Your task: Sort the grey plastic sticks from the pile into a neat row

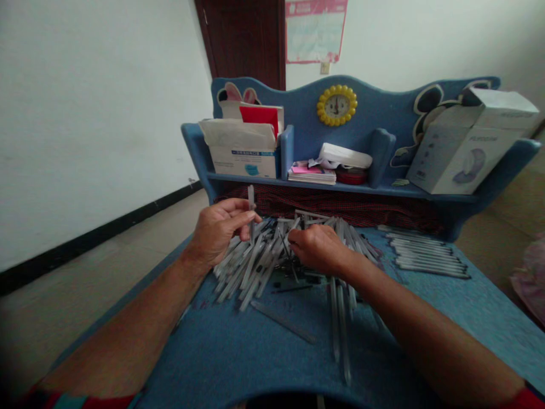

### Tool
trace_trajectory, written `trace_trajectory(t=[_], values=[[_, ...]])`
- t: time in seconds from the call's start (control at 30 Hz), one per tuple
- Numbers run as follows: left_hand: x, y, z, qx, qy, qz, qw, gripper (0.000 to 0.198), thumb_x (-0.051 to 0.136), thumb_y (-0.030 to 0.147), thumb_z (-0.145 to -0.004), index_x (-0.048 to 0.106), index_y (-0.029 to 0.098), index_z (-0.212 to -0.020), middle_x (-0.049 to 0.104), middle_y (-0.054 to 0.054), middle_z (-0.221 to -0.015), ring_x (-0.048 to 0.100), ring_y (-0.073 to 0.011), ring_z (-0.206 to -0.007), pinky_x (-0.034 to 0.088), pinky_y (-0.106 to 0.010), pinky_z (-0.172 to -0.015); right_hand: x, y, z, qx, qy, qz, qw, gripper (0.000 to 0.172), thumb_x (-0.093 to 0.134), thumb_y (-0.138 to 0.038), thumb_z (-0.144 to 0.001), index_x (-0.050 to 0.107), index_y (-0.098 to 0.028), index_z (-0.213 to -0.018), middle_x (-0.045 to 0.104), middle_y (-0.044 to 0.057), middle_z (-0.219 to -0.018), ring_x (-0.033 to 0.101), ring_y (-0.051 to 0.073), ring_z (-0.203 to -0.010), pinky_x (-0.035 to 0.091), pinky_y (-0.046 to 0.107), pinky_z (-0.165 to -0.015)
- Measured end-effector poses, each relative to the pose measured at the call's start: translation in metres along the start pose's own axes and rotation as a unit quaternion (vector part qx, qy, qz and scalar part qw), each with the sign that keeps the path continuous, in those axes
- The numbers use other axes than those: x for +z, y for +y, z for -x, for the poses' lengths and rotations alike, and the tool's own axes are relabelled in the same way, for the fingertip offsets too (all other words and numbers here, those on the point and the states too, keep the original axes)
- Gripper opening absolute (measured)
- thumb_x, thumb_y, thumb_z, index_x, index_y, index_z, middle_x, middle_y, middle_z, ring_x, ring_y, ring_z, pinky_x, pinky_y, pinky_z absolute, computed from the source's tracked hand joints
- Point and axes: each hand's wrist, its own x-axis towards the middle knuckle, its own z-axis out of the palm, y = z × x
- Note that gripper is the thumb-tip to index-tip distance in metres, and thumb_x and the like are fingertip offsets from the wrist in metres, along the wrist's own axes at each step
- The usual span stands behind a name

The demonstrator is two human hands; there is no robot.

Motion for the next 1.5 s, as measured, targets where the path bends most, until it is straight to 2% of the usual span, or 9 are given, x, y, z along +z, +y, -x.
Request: trace_trajectory(t=[0.17, 0.4, 0.53, 0.63, 0.97, 1.07, 1.2, 1.33, 1.5], values=[[0.000, -0.001, -0.001, -0.004, 0.006, 0.002, 1.000, 0.026, 0.067, 0.018, -0.066, 0.060, 0.009, -0.089, 0.067, -0.003, -0.067, 0.045, -0.0042, -0.035, 0.038, -0.019, -0.039, 0.003, 0.002, -0.006, 0.010, -0.023, 0.008, 1.000, 0.027, 0.039, -0.031, -0.089, 0.063, -0.020, -0.087, 0.067, 0.006, -0.070, 0.058, 0.015, -0.061, 0.024, 0.026, -0.054], [0.002, -0.005, 0.000, 0.002, -0.004, -0.024, 1.000, 0.021, 0.068, 0.020, -0.066, 0.063, 0.009, -0.083, 0.067, -0.004, -0.067, 0.045, -0.0049, -0.035, 0.037, -0.019, -0.038, 0.008, 0.008, -0.012, 0.023, -0.065, 0.025, 0.997, 0.025, 0.041, -0.028, -0.084, 0.065, -0.023, -0.090, 0.069, 0.006, -0.079, 0.064, 0.020, -0.074, 0.033, 0.026, -0.057], [0.003, -0.008, 0.001, 0.001, -0.021, -0.039, 0.999, 0.018, 0.067, 0.020, -0.067, 0.065, 0.009, -0.082, 0.067, -0.004, -0.067, 0.045, -0.0044, -0.036, 0.038, -0.019, -0.039, 0.011, 0.002, -0.014, 0.013, -0.077, 0.031, 0.996, 0.030, 0.043, -0.029, -0.082, 0.063, -0.024, -0.103, 0.070, 0.009, -0.084, 0.066, 0.024, -0.078, 0.040, 0.028, -0.060], [0.003, -0.009, 0.002, 0.000, -0.029, -0.051, 0.998, 0.016, 0.066, 0.019, -0.069, 0.065, 0.009, -0.081, 0.067, -0.003, -0.067, 0.045, -0.0040, -0.036, 0.038, -0.019, -0.039, 0.012, -0.003, -0.017, 0.002, -0.086, 0.039, 0.995, 0.031, 0.043, -0.029, -0.081, 0.064, -0.021, -0.102, 0.070, 0.013, -0.087, 0.066, 0.026, -0.080, 0.043, 0.031, -0.062], [0.004, -0.009, 0.002, -0.009, -0.039, -0.072, 0.997, 0.014, 0.066, 0.020, -0.070, 0.064, 0.009, -0.077, 0.066, -0.004, -0.066, 0.045, -0.0037, -0.036, 0.037, -0.018, -0.039, 0.008, -0.001, -0.011, 0.025, -0.052, 0.023, 0.998, 0.027, 0.043, -0.030, -0.084, 0.065, -0.021, -0.097, 0.069, 0.009, -0.078, 0.064, 0.022, -0.072, 0.036, 0.027, -0.058], [0.005, -0.009, 0.003, -0.001, -0.040, -0.083, 0.996, 0.013, 0.066, 0.022, -0.071, 0.064, 0.009, -0.074, 0.065, -0.003, -0.065, 0.045, -0.0039, -0.037, 0.037, -0.018, -0.039, 0.006, -0.009, -0.005, -0.011, -0.021, -0.004, 1.000, 0.025, 0.043, -0.027, -0.086, 0.065, -0.021, -0.095, 0.067, 0.006, -0.070, 0.061, 0.017, -0.065, 0.030, 0.025, -0.056], [0.006, -0.009, 0.004, -0.004, -0.038, -0.086, 0.996, 0.012, 0.066, 0.021, -0.070, 0.064, 0.010, -0.073, 0.063, -0.001, -0.061, 0.045, -0.0042, -0.037, 0.037, -0.018, -0.040, 0.004, -0.030, -0.003, -0.121, 0.005, -0.045, 0.992, 0.024, 0.042, -0.025, -0.089, 0.064, -0.021, -0.096, 0.067, 0.004, -0.070, 0.055, 0.012, -0.057, 0.025, 0.024, -0.053], [0.006, -0.011, 0.003, -0.005, -0.035, -0.083, 0.996, 0.012, 0.067, 0.022, -0.069, 0.063, 0.011, -0.073, 0.064, -0.001, -0.062, 0.045, -0.0043, -0.037, 0.037, -0.018, -0.040, 0.007, -0.048, -0.010, -0.197, 0.001, -0.012, 0.980, 0.022, 0.042, -0.013, -0.085, 0.063, -0.017, -0.090, 0.066, 0.006, -0.071, 0.053, 0.012, -0.055, 0.024, 0.024, -0.049], [0.005, -0.012, 0.002, -0.003, -0.032, -0.083, 0.996, 0.012, 0.066, 0.021, -0.068, 0.063, 0.011, -0.073, 0.064, -0.001, -0.062, 0.045, -0.0046, -0.037, 0.036, -0.018, -0.039, 0.012, -0.055, -0.017, -0.233, -0.031, 0.021, 0.972, 0.019, 0.041, -0.009, -0.085, 0.060, -0.014, -0.085, 0.064, 0.007, -0.064, 0.055, 0.014, -0.053, 0.029, 0.025, -0.050]])
